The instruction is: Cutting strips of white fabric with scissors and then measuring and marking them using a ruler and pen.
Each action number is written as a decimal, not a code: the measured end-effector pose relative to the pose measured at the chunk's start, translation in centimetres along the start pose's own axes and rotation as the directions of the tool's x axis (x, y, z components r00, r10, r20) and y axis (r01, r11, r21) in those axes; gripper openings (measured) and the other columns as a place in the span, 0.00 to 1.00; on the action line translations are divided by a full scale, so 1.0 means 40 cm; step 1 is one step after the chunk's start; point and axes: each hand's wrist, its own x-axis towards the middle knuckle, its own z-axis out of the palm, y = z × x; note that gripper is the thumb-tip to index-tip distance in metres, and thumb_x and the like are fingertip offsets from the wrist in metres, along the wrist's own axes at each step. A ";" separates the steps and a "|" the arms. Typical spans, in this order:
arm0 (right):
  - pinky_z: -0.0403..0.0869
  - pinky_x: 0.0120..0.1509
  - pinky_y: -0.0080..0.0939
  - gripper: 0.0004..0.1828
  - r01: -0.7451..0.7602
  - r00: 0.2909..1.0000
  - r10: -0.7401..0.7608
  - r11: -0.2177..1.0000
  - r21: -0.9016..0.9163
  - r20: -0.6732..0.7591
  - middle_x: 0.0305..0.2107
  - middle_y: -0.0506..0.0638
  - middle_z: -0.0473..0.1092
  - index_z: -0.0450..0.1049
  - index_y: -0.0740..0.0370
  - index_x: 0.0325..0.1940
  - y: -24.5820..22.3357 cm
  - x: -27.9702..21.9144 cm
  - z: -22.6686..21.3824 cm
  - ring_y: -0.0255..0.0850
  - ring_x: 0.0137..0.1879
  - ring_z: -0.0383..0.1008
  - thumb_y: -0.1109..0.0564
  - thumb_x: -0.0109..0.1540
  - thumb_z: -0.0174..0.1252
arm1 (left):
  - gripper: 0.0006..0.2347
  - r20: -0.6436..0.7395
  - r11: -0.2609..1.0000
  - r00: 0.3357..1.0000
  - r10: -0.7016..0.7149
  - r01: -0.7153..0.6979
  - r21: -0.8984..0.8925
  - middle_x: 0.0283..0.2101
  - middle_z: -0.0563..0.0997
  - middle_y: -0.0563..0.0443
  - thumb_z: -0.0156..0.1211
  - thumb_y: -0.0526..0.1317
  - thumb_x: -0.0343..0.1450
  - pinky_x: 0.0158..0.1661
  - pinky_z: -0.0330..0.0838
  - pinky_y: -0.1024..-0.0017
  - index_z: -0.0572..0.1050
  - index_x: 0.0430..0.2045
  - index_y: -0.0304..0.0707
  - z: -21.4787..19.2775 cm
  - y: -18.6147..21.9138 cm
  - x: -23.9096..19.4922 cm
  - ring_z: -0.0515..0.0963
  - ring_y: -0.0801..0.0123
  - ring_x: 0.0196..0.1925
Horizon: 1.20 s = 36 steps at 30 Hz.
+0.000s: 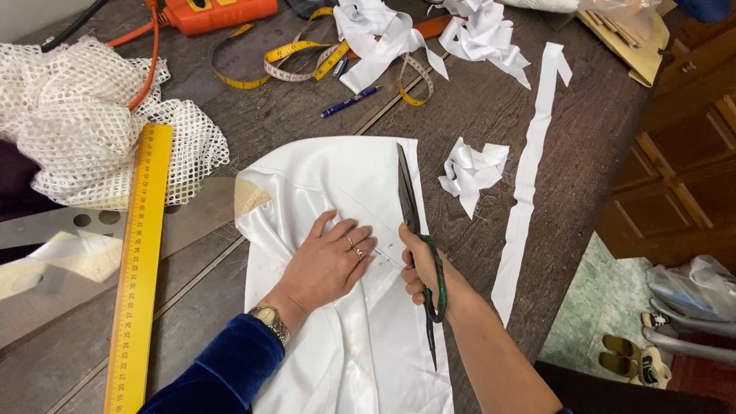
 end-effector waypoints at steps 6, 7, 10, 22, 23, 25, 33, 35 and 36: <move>0.47 0.16 0.31 0.29 -0.004 1.000 0.004 1.000 0.006 0.008 0.12 0.39 0.44 0.57 0.50 0.25 0.018 0.031 -0.012 0.30 0.14 0.41 0.26 0.61 0.50 | 0.11 0.012 1.000 1.000 -0.004 0.004 0.003 0.47 0.74 0.55 0.44 0.46 0.74 0.62 0.49 0.52 0.74 0.41 0.46 -0.002 0.000 0.000 0.69 0.65 0.54; 0.47 0.16 0.31 0.29 -0.004 1.000 0.004 1.000 0.005 0.008 0.12 0.39 0.44 0.57 0.50 0.25 0.017 0.031 -0.013 0.30 0.14 0.41 0.26 0.61 0.50 | 0.11 0.012 1.000 1.000 -0.004 0.004 0.003 0.47 0.74 0.55 0.44 0.46 0.74 0.62 0.49 0.52 0.74 0.41 0.46 -0.001 0.000 -0.001 0.69 0.65 0.54; 0.47 0.17 0.32 0.29 -0.029 1.000 0.029 0.999 -0.027 0.005 0.12 0.38 0.44 0.56 0.51 0.25 0.008 0.028 -0.013 0.31 0.14 0.41 0.26 0.60 0.49 | 0.11 0.007 1.000 1.000 -0.001 0.001 0.008 0.47 0.74 0.55 0.45 0.46 0.73 0.61 0.49 0.52 0.74 0.41 0.46 -0.002 -0.001 0.000 0.68 0.64 0.55; 0.48 0.18 0.32 0.31 -0.002 1.000 0.002 1.000 0.000 0.014 0.13 0.40 0.45 0.58 0.52 0.27 -0.023 0.031 -0.003 0.31 0.14 0.43 0.24 0.60 0.48 | 0.11 -0.003 1.000 1.000 0.001 -0.001 -0.001 0.47 0.74 0.55 0.45 0.46 0.73 0.61 0.50 0.52 0.74 0.41 0.45 0.004 -0.004 -0.001 0.68 0.64 0.54; 0.48 0.18 0.32 0.30 -0.007 1.000 0.007 1.000 -0.001 0.009 0.13 0.40 0.45 0.57 0.52 0.27 -0.026 0.028 -0.002 0.31 0.14 0.42 0.25 0.60 0.47 | 0.11 -0.006 1.000 1.000 0.002 -0.002 -0.004 0.47 0.74 0.55 0.45 0.46 0.73 0.61 0.50 0.51 0.74 0.41 0.45 0.006 -0.004 -0.001 0.68 0.64 0.54; 0.48 0.18 0.32 0.29 -0.011 1.000 0.011 1.000 -0.003 0.004 0.13 0.40 0.44 0.57 0.52 0.28 -0.030 0.025 0.001 0.31 0.15 0.42 0.26 0.61 0.47 | 0.11 -0.009 1.000 1.000 0.003 -0.003 -0.007 0.47 0.74 0.55 0.46 0.46 0.73 0.61 0.50 0.51 0.74 0.41 0.45 0.006 -0.004 -0.002 0.68 0.64 0.54; 0.48 0.18 0.31 0.29 0.005 0.998 -0.008 0.999 -0.049 -0.066 0.14 0.39 0.46 0.57 0.51 0.26 -0.025 0.032 0.009 0.31 0.15 0.43 0.26 0.60 0.48 | 0.11 -0.013 1.000 1.000 0.004 -0.004 -0.003 0.46 0.74 0.55 0.45 0.45 0.73 0.61 0.51 0.52 0.74 0.39 0.45 0.000 -0.001 0.000 0.69 0.64 0.54; 0.48 0.18 0.31 0.28 0.005 0.997 -0.010 0.998 -0.063 -0.076 0.14 0.39 0.46 0.56 0.51 0.26 -0.024 0.030 0.009 0.31 0.15 0.43 0.27 0.61 0.47 | 0.11 -0.018 1.000 1.000 0.005 -0.005 0.000 0.46 0.74 0.55 0.45 0.45 0.73 0.61 0.51 0.52 0.74 0.38 0.44 -0.001 -0.001 0.001 0.69 0.64 0.54; 0.47 0.18 0.31 0.28 0.006 0.996 -0.012 0.997 -0.077 -0.086 0.14 0.40 0.46 0.56 0.50 0.26 -0.024 0.029 0.009 0.31 0.15 0.43 0.27 0.61 0.47 | 0.10 -0.024 1.000 1.000 0.006 -0.006 0.002 0.46 0.74 0.55 0.46 0.46 0.73 0.61 0.51 0.52 0.74 0.38 0.44 -0.003 0.000 0.001 0.69 0.64 0.54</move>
